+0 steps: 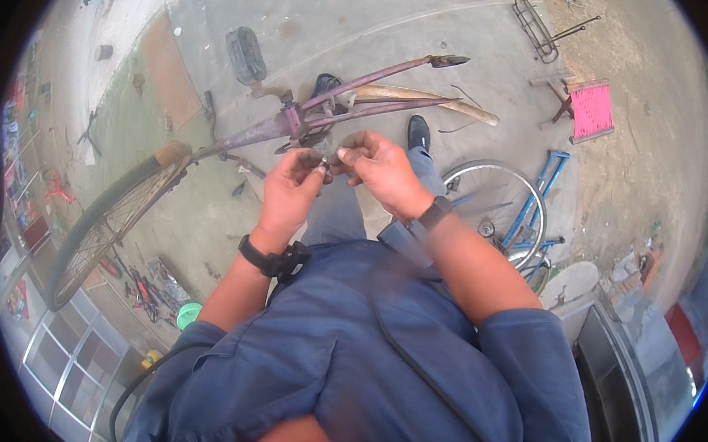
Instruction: The person handles a small metal chain connector, then attaches it to the bicycle chain near the crankset. They manipulate the chain and connector with both hands to join the links.
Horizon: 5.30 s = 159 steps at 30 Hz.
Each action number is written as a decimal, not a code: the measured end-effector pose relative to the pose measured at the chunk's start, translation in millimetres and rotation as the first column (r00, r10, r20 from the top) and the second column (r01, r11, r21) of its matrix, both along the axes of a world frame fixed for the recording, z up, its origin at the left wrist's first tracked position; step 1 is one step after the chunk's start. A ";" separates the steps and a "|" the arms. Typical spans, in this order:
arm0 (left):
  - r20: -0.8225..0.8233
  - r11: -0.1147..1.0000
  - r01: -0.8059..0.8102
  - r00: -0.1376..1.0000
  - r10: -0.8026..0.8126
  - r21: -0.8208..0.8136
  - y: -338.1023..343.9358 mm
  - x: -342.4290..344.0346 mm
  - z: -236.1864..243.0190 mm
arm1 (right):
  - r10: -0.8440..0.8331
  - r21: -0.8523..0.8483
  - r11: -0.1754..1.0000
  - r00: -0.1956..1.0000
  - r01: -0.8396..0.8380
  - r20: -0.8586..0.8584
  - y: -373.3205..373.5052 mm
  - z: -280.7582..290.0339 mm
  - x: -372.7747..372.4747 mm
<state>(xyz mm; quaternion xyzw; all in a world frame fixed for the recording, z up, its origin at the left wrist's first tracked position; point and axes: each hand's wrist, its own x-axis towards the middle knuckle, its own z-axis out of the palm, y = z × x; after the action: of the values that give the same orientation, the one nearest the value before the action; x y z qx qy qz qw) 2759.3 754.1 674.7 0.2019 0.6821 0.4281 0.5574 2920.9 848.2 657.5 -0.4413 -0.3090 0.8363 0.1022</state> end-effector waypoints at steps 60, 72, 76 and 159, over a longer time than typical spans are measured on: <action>-0.625 0.695 -0.623 0.714 0.316 -0.359 100.1 41.7 -175.7 | 0.177 -0.298 0.947 0.971 -0.122 0.164 79.2 -208.2 -16.8; -0.665 0.673 -0.557 0.736 0.127 -0.487 104.6 37.0 -174.5 | 0.213 -0.230 0.958 0.960 -0.169 0.184 77.3 -208.1 -25.0; -0.588 0.657 -0.589 0.764 0.264 -0.471 108.9 39.8 -169.8 | 0.209 -0.227 0.960 0.962 -0.166 0.177 78.3 -208.2 -24.8; -0.061 0.642 -0.659 0.715 0.697 -0.392 86.9 59.8 -163.8 | 0.238 -0.365 0.916 0.958 -0.166 0.162 66.0 -230.8 -63.3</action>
<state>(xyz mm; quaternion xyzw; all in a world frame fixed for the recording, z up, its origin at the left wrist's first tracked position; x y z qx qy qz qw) 2819.1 841.0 511.0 -0.2029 0.7504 0.4718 0.4162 2857.6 914.3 426.7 -0.5010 -0.2096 0.8341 -0.0968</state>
